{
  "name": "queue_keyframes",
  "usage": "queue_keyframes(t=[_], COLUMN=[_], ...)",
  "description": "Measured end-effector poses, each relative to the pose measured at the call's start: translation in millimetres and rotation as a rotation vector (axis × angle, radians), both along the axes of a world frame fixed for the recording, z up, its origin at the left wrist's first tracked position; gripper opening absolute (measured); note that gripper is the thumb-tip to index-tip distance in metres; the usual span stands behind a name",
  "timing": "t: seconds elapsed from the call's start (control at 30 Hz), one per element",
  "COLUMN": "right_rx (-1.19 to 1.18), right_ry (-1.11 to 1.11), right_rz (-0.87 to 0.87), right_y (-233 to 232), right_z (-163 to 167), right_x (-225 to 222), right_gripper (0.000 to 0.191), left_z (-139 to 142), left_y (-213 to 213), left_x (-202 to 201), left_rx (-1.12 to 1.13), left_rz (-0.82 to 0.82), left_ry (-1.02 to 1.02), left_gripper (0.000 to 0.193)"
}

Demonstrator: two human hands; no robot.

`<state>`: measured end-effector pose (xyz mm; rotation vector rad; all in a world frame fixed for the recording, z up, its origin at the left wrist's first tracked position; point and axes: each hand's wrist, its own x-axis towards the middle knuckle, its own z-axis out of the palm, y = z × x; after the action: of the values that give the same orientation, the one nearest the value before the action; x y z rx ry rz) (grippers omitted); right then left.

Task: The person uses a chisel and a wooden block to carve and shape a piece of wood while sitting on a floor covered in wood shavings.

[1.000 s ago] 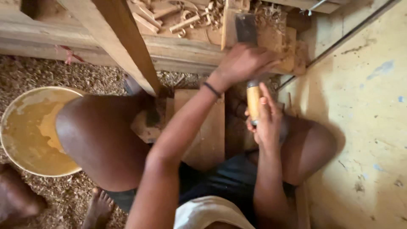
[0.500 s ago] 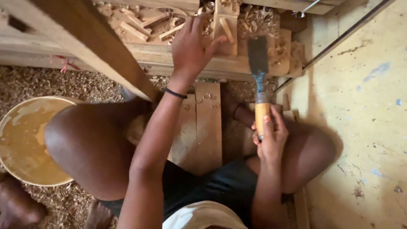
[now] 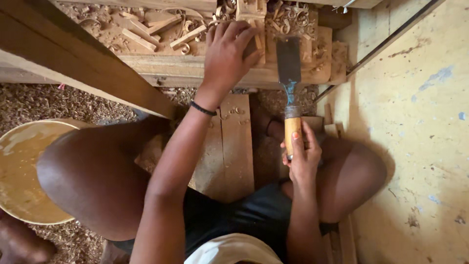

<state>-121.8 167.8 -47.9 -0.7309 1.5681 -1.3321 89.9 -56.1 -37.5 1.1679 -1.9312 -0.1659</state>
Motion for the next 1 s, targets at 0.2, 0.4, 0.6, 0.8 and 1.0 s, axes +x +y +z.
queue_keyframes(t=[0.2,0.4,0.6,0.8,1.0], right_rx=[-0.028,-0.001,0.006,-0.003,-0.004], right_ry=[-0.021,0.004,-0.081,-0.258,-0.558], right_rz=[0.01,0.066,0.143,0.219,0.288], right_y=[-1,-1,-1,1,2], right_z=[-4,1,10,13,-4], right_x=[0,1,4,2,-3], right_gripper=[0.059,0.058,0.06,0.056,0.041], left_z=[3,7,10,6,-5], left_y=[-7,3,7,7,-2], left_x=[17,17,19,19,17], left_rx=[0.041,0.051,0.01,0.024,0.052], left_rz=[-0.088,-0.069,-0.005,0.027,0.067], left_ry=[0.048,0.066,0.023,0.012,0.022], left_gripper=[0.044,0.041,0.041,0.044,0.043])
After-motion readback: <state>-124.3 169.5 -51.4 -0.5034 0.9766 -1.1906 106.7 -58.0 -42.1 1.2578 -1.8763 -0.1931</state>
